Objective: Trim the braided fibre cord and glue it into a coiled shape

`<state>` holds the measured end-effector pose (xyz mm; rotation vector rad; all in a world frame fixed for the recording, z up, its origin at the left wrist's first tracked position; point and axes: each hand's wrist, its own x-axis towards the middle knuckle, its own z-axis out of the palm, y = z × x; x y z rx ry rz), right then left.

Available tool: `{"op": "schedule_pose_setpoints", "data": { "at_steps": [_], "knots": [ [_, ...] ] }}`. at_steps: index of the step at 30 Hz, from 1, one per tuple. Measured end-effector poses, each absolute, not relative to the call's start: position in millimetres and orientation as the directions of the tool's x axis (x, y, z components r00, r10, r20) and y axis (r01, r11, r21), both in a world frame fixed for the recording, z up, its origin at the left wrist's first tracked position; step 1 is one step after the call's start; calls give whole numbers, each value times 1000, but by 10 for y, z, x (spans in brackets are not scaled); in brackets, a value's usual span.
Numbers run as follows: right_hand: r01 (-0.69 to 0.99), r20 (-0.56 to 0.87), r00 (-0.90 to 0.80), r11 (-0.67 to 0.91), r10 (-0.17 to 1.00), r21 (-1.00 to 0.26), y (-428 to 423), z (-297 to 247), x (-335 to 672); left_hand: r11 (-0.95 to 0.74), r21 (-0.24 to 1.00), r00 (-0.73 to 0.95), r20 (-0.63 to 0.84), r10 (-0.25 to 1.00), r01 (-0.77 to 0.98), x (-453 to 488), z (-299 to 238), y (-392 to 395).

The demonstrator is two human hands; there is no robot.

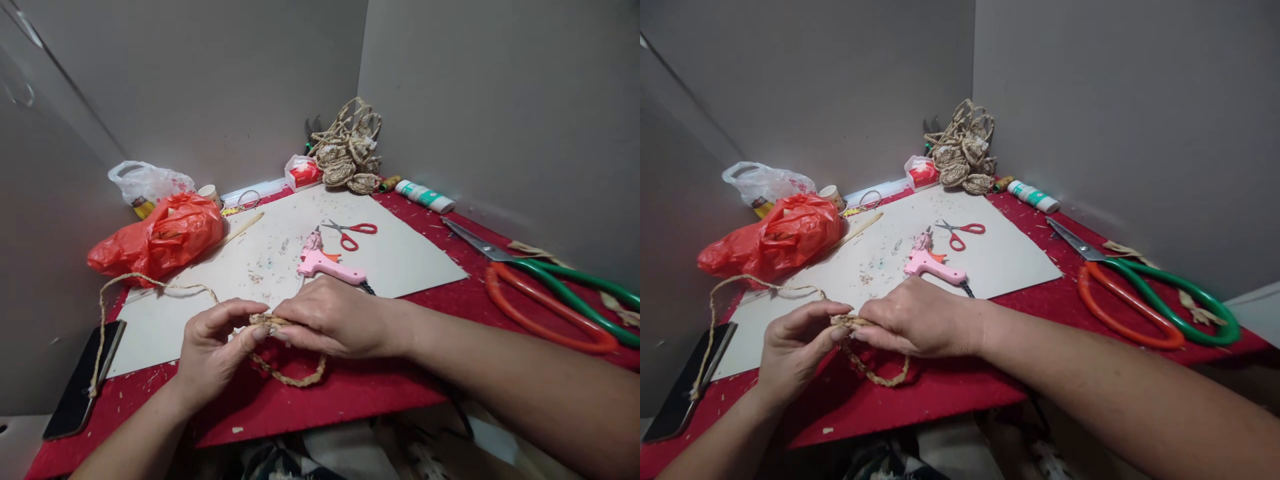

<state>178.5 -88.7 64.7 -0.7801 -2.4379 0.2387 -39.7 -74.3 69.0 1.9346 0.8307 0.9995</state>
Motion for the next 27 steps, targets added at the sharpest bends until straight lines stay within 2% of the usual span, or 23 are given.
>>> {"op": "schedule_pose_setpoints", "data": {
  "at_steps": [8, 16, 18, 23, 27],
  "knots": [
    [464, 457, -669, 809, 587, -360, -916, 662, 1757, -610, 762, 510, 443, 737, 218, -379, 667, -769],
    [444, 512, -685, 855, 517, -268, -930, 618, 1724, -646, 736, 507, 485, 713, 204, -347, 687, -804],
    [432, 524, -669, 850, 526, -301, -928, 613, 1723, -620, 759, 500, 467, 729, 196, -332, 679, -802],
    [408, 494, -564, 743, 662, -530, -920, 625, 1751, -511, 855, 408, 437, 801, 86, -327, 649, -776],
    [425, 577, -445, 728, 685, -538, -905, 598, 1763, -488, 873, 323, 465, 824, -12, -364, 656, -751]
  ]
}}
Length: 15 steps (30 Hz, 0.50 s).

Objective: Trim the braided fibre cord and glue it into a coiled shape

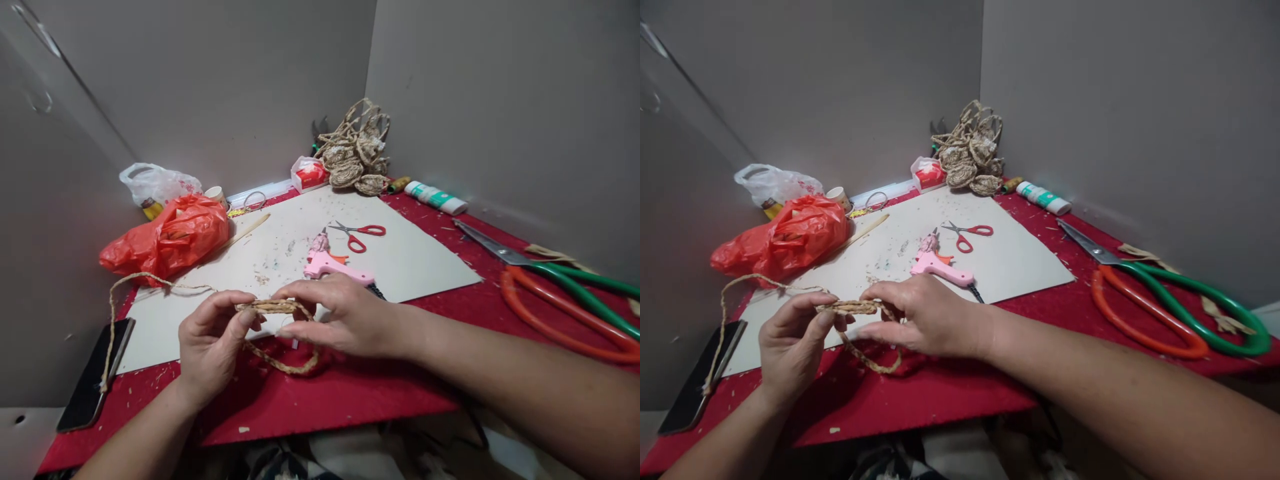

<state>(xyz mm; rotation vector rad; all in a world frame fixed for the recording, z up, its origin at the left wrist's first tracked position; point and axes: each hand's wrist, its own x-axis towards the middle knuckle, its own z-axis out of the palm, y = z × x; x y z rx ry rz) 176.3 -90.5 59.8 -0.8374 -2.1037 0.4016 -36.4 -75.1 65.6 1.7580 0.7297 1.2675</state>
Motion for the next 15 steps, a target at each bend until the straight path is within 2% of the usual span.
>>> {"op": "schedule_pose_setpoints", "data": {
  "at_steps": [4, 9, 15],
  "knots": [
    [448, 610, -452, 756, 652, -477, -895, 575, 1759, -511, 859, 322, 485, 813, -4, -386, 676, -758],
    [521, 595, -500, 767, 629, -374, -896, 594, 1766, -492, 867, 365, 432, 825, 86, -378, 693, -774],
    [544, 544, -561, 773, 624, -326, -899, 589, 1771, -584, 777, 431, 456, 779, 234, -374, 708, -758]
  ]
}}
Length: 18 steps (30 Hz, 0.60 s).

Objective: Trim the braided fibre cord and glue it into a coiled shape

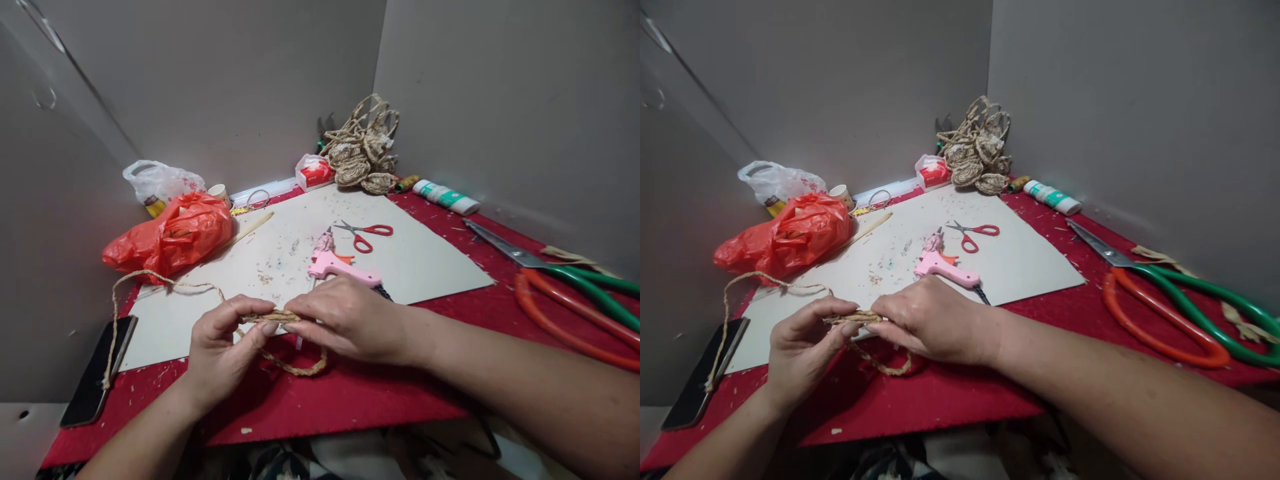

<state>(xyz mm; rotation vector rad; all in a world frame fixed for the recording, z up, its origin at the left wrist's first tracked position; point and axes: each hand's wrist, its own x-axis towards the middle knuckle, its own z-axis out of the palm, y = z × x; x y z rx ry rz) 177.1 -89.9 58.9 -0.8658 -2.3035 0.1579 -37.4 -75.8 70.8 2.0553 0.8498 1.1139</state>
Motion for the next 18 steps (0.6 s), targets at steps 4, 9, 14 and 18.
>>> {"op": "schedule_pose_setpoints", "data": {
  "at_steps": [4, 9, 14, 18],
  "knots": [
    [513, 624, -477, 772, 619, -375, -907, 579, 1766, -633, 732, 431, 500, 751, 253, -374, 719, -768],
    [430, 684, -479, 826, 550, -364, -939, 623, 1735, -702, 677, 484, 548, 682, 223, -372, 726, -779],
    [433, 730, -486, 858, 480, -277, -969, 625, 1707, -684, 699, 497, 526, 690, 210, -358, 733, -778],
    [466, 760, -417, 835, 498, -292, -960, 601, 1698, -447, 887, 430, 360, 828, 117, -305, 700, -751]
  ]
}}
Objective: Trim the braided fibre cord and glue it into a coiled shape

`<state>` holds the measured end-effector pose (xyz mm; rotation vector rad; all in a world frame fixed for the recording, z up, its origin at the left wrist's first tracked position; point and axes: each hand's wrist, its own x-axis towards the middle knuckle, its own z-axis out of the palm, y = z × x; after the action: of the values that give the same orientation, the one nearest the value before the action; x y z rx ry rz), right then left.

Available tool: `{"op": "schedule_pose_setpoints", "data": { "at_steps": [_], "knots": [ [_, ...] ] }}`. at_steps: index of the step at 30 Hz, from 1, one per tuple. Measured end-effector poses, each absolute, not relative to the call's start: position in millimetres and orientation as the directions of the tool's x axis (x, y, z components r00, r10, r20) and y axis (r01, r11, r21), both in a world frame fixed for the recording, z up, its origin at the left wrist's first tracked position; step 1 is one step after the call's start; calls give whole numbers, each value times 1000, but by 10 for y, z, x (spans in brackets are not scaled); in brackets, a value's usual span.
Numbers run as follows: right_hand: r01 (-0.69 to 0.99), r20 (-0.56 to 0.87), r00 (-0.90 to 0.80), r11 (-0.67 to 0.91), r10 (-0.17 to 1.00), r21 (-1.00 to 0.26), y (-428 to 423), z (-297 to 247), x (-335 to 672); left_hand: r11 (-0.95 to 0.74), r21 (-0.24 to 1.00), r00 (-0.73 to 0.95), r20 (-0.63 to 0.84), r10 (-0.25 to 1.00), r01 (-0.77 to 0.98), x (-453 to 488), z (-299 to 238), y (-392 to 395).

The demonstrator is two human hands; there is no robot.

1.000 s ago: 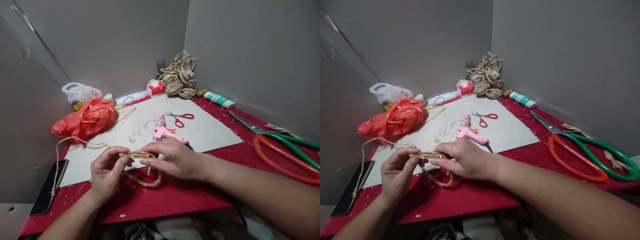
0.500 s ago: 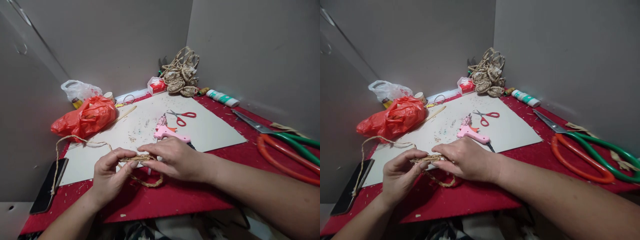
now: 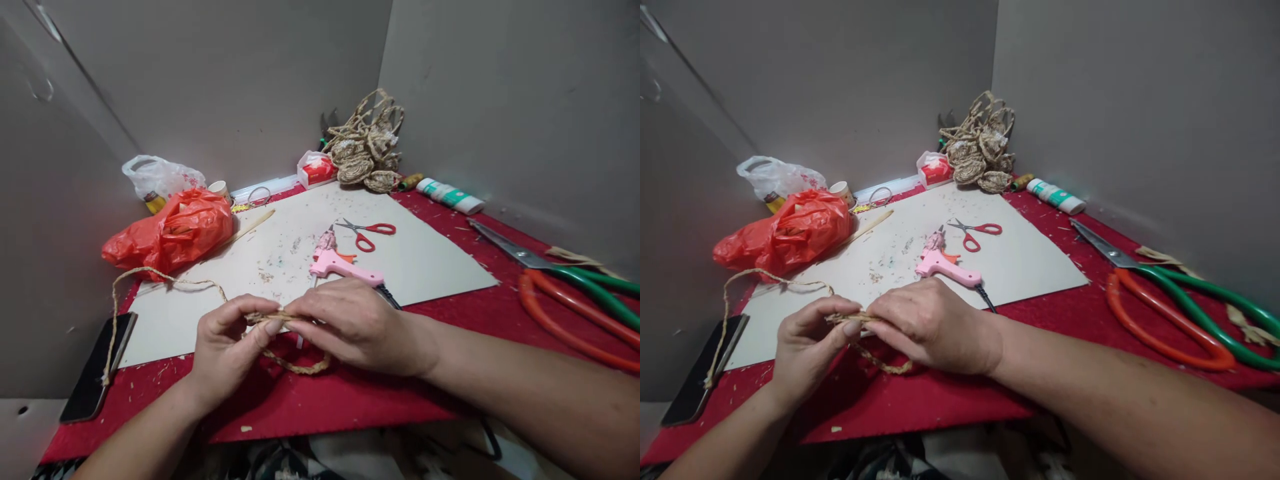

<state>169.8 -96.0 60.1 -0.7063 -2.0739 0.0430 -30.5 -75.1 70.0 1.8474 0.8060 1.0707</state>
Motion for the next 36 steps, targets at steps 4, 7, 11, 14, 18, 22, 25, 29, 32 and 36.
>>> {"op": "schedule_pose_setpoints", "data": {
  "at_steps": [4, 7, 11, 14, 18, 22, 25, 29, 32, 36],
  "knots": [
    [542, 775, -262, 752, 575, -375, -923, 566, 1684, -103, 992, 449, 127, 884, -79, -231, 653, -691],
    [564, 732, -287, 727, 618, -392, -887, 521, 1668, -6, 997, 462, 43, 886, -82, -186, 626, -653],
    [568, 647, -303, 678, 700, -467, -853, 472, 1641, 34, 991, 474, 30, 880, -127, -168, 588, -623],
    [553, 571, -338, 649, 748, -523, -851, 484, 1617, 77, 980, 493, 24, 870, -183, -185, 554, -587],
    [555, 487, -348, 594, 801, -582, -834, 591, 1662, 118, 956, 446, 15, 895, -270, -250, 523, -461],
    [658, 465, -126, 424, 877, -622, -744, 706, 1940, 90, 943, 343, 27, 939, -321, -353, 534, -283],
    [894, 336, 9, 143, 942, -425, -700, 691, 2227, 68, 932, 311, 50, 949, -356, -416, 555, -193],
    [962, 157, 5, 38, 988, -270, -762, 529, 2439, 44, 924, 289, 73, 955, -380, -447, 567, -163],
    [973, 124, -14, 42, 992, -226, -811, 405, 2413, 34, 923, 285, 83, 955, -382, -448, 580, -185],
    [966, 181, -39, 84, 983, -245, -755, 323, 2258, 34, 925, 305, 90, 948, -378, -457, 635, -229]
  ]
}}
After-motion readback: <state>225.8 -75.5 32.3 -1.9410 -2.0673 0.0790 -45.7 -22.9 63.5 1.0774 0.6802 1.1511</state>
